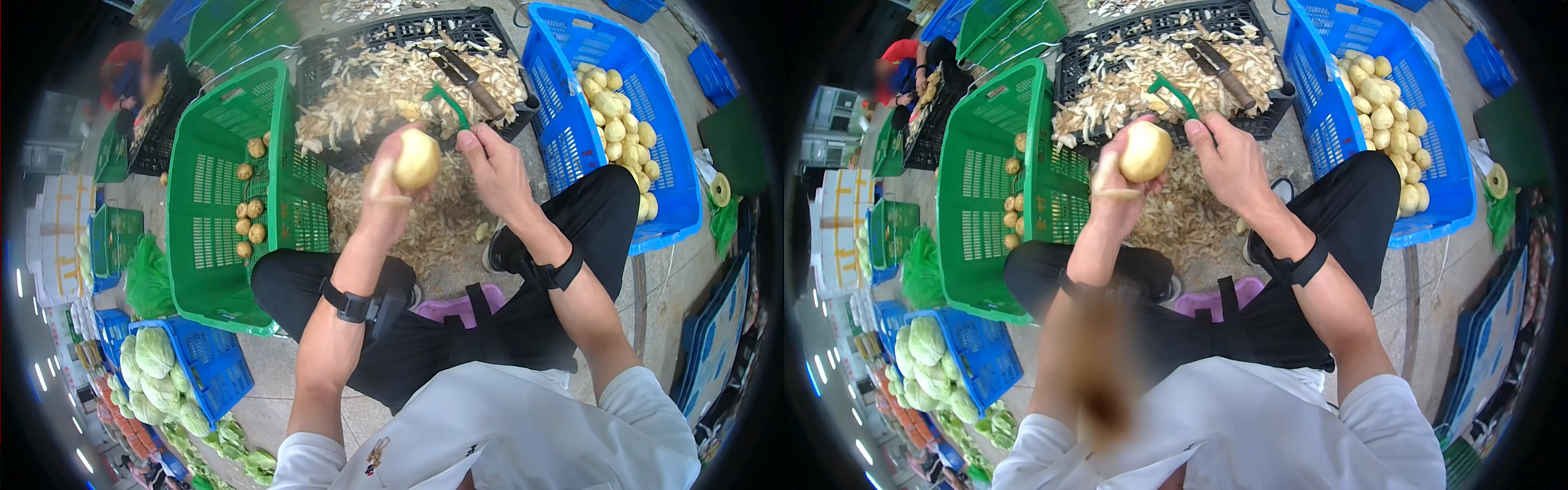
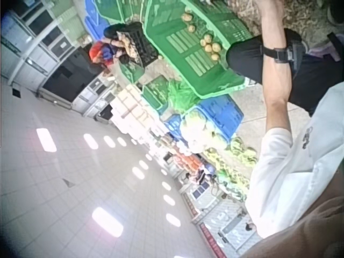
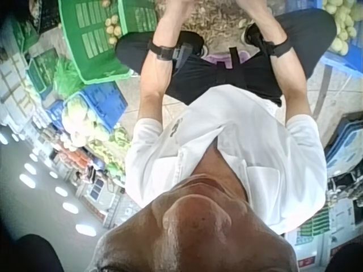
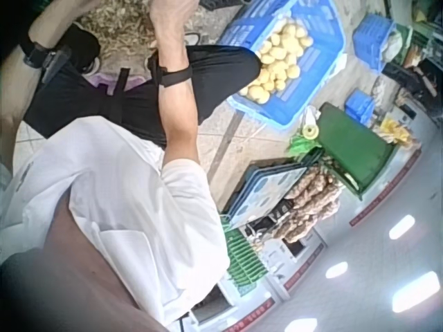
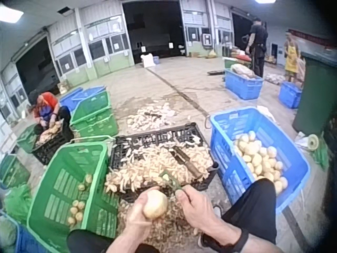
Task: The recorder uses a green vegetable peeler to peel several potatoes and places them into a green plastic crate.
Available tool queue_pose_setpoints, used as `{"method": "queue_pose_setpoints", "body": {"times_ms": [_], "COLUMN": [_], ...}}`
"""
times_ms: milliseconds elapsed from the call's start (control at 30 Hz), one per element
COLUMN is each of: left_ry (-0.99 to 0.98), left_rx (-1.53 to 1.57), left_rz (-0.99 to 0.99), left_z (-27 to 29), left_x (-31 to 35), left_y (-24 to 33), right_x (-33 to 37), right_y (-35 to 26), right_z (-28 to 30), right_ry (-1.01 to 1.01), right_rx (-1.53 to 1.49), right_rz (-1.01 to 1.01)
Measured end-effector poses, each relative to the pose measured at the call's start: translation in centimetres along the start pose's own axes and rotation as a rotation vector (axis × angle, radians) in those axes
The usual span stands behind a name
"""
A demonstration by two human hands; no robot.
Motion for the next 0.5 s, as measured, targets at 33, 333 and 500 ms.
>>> {"method": "queue_pose_setpoints", "body": {"times_ms": [33, 333, 500], "left_ry": [-0.001, 0.099, 0.075], "left_rx": [-0.003, 0.308, 0.3], "left_rz": [0.004, 0.03, 0.006], "left_z": [0.1, 2.4, 2.1], "left_x": [-0.1, -1.1, -1.0], "left_y": [0.0, -1.2, -1.3], "right_x": [0.2, 1.1, -0.3], "right_y": [-0.7, 0.0, 2.2], "right_z": [0.0, -3.0, -1.4], "right_ry": [-0.034, -0.121, -0.109], "right_rx": [0.039, 0.301, 0.224], "right_rz": [0.032, 0.213, -0.121]}}
Point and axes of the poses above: each hand's wrist, its own x-axis away from the middle knuckle, its own z-axis out of the back of the hand, y = z × x, the point moved 4 cm from there along -x, towards the middle knuckle, and after that the axes turned 5 degrees about y, right-handed, at the moved point
